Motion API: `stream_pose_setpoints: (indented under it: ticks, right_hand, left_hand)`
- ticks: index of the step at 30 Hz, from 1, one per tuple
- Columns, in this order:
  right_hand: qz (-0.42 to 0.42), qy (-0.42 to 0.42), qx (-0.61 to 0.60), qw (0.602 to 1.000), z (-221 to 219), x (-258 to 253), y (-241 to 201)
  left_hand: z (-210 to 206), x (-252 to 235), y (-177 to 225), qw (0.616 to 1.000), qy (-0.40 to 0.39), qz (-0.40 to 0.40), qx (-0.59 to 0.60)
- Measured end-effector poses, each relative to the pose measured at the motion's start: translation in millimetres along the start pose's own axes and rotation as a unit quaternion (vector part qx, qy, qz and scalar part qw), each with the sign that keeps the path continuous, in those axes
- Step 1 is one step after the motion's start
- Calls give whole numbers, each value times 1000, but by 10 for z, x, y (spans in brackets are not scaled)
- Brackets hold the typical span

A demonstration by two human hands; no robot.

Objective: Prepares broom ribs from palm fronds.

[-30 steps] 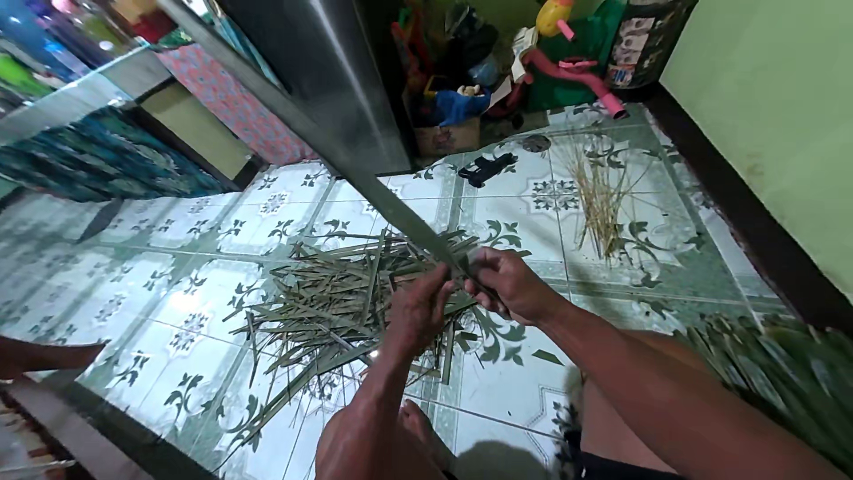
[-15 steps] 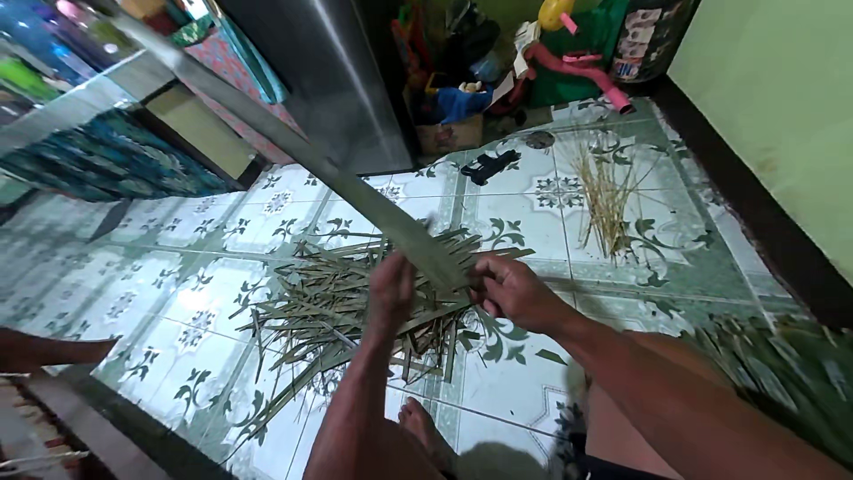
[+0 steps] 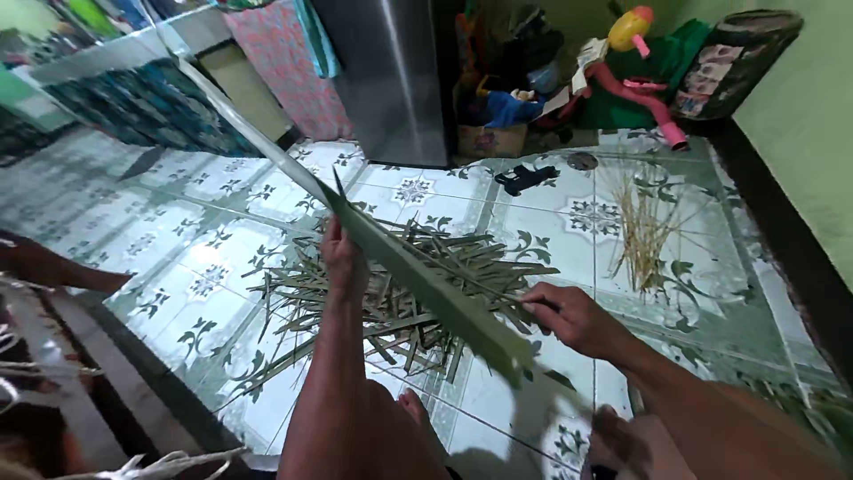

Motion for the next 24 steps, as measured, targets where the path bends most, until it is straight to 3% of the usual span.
stream_pose_setpoints:
  ticks: [3,5,11,16,19,22,24]
  right_hand:
    - [-177,-106,-54,977,-39,-10,236]
    - [-230,-148,-126,953,-140,-31,309]
    - [-263,-228,-296,889,-689,-189,100]
    - [-282,-197,-303,889,-769,-328,-146]
    - [-272,-173,-238,916,-775,-382,-93]
    - [-169,-163,-52,971,-754,-406,-18]
    - [-124,-170,26,977,-693,-339,80]
  left_hand:
    - [20,92,-211,999,-28,27,20]
    - [-55,173,-215,998,-54,-10,-38]
    - [-344,508,-254,971,-131,-130,-154]
    - [-457,673,-198,952,-175,-185,-168]
    - [-351,585,-185,962,-153,-147,-172]
    - [-90,365,-130,979,-61,-87,-173]
    - [112,216,-116,984,-4,-58,-168]
Point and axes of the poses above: each hand's wrist, its own x-axis away from the middle knuckle, its own z-axis out of the back of the hand, y = z × x, the point moved 7 cm from there along -x, towards the middle knuckle, and after that the axes turned 13 degrees about y, right-handed, at the moved point
